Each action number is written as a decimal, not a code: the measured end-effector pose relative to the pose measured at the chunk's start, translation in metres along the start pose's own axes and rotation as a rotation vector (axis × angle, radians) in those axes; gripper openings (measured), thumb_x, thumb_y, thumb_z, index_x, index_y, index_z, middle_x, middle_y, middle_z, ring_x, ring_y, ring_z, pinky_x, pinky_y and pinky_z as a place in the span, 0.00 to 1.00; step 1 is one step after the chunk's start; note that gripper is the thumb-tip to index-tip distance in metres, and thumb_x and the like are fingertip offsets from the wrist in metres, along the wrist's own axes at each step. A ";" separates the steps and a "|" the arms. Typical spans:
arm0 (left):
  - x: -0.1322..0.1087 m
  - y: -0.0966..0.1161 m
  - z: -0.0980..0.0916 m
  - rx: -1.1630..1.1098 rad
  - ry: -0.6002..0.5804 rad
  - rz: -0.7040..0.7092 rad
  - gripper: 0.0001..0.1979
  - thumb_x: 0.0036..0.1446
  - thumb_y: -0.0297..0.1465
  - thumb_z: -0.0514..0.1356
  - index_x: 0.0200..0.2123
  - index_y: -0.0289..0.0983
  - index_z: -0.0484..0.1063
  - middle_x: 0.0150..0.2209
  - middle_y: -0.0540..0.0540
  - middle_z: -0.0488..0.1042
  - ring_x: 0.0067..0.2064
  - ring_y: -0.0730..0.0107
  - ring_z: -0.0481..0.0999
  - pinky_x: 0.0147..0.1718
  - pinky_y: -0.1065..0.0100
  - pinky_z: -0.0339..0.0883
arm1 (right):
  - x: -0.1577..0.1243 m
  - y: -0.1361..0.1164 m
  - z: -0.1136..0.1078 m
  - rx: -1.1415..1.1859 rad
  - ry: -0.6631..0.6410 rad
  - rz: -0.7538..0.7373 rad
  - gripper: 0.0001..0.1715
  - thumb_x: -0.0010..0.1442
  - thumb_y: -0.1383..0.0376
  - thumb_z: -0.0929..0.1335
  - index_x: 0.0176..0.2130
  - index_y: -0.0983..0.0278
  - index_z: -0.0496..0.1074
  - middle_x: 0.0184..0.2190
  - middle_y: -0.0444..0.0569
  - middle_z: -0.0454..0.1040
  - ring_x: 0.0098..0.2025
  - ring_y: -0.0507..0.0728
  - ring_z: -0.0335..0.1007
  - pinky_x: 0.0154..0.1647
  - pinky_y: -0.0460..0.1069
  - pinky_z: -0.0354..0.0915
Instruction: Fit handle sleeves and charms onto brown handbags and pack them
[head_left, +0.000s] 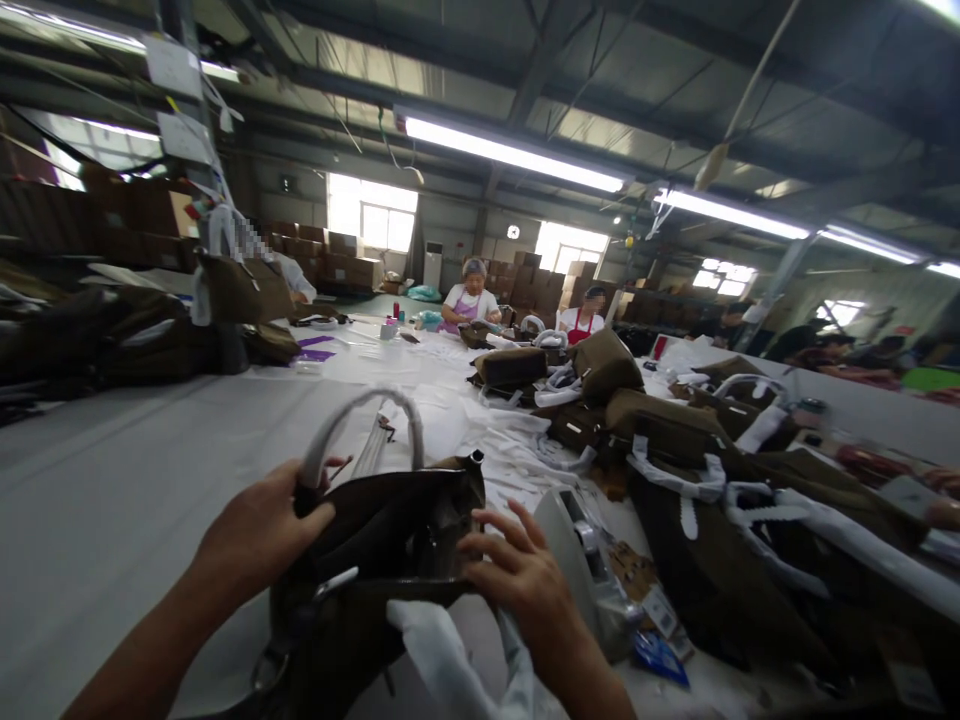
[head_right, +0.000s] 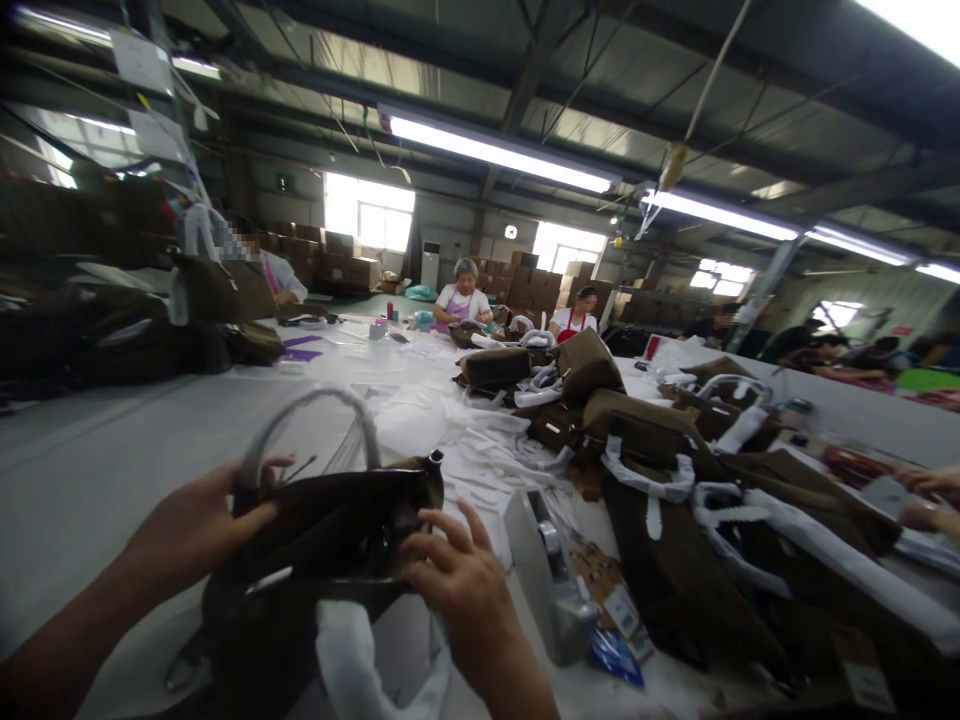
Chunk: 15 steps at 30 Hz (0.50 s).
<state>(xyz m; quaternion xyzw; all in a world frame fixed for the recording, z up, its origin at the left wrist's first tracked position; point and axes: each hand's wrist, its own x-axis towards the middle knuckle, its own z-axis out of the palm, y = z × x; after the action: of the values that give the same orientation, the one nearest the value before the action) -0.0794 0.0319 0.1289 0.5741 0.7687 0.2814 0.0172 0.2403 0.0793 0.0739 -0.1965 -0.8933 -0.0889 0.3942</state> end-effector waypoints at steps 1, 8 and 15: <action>-0.002 -0.004 0.004 -0.040 -0.009 0.045 0.22 0.57 0.38 0.58 0.54 0.44 0.77 0.49 0.43 0.83 0.47 0.47 0.83 0.44 0.56 0.76 | -0.004 0.008 0.004 -0.023 0.009 -0.016 0.09 0.64 0.73 0.73 0.36 0.58 0.76 0.49 0.42 0.81 0.64 0.57 0.69 0.72 0.60 0.57; -0.014 0.007 0.001 -0.386 -0.366 0.534 0.16 0.64 0.32 0.57 0.50 0.47 0.81 0.64 0.49 0.74 0.66 0.54 0.70 0.65 0.58 0.63 | -0.023 0.052 0.028 0.368 -0.067 0.244 0.10 0.67 0.66 0.70 0.36 0.60 0.82 0.58 0.53 0.76 0.64 0.62 0.70 0.63 0.56 0.70; -0.020 0.012 -0.014 -0.279 -0.518 0.636 0.22 0.52 0.31 0.74 0.50 0.52 0.79 0.65 0.52 0.72 0.67 0.56 0.69 0.63 0.63 0.67 | 0.006 0.089 0.011 0.610 -0.116 0.354 0.07 0.64 0.63 0.72 0.35 0.59 0.83 0.57 0.54 0.78 0.58 0.62 0.76 0.59 0.56 0.71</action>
<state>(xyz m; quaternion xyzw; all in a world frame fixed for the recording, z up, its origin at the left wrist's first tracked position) -0.0673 0.0109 0.1399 0.8262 0.4785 0.2206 0.1996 0.2668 0.1652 0.0719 -0.2263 -0.8518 0.2628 0.3927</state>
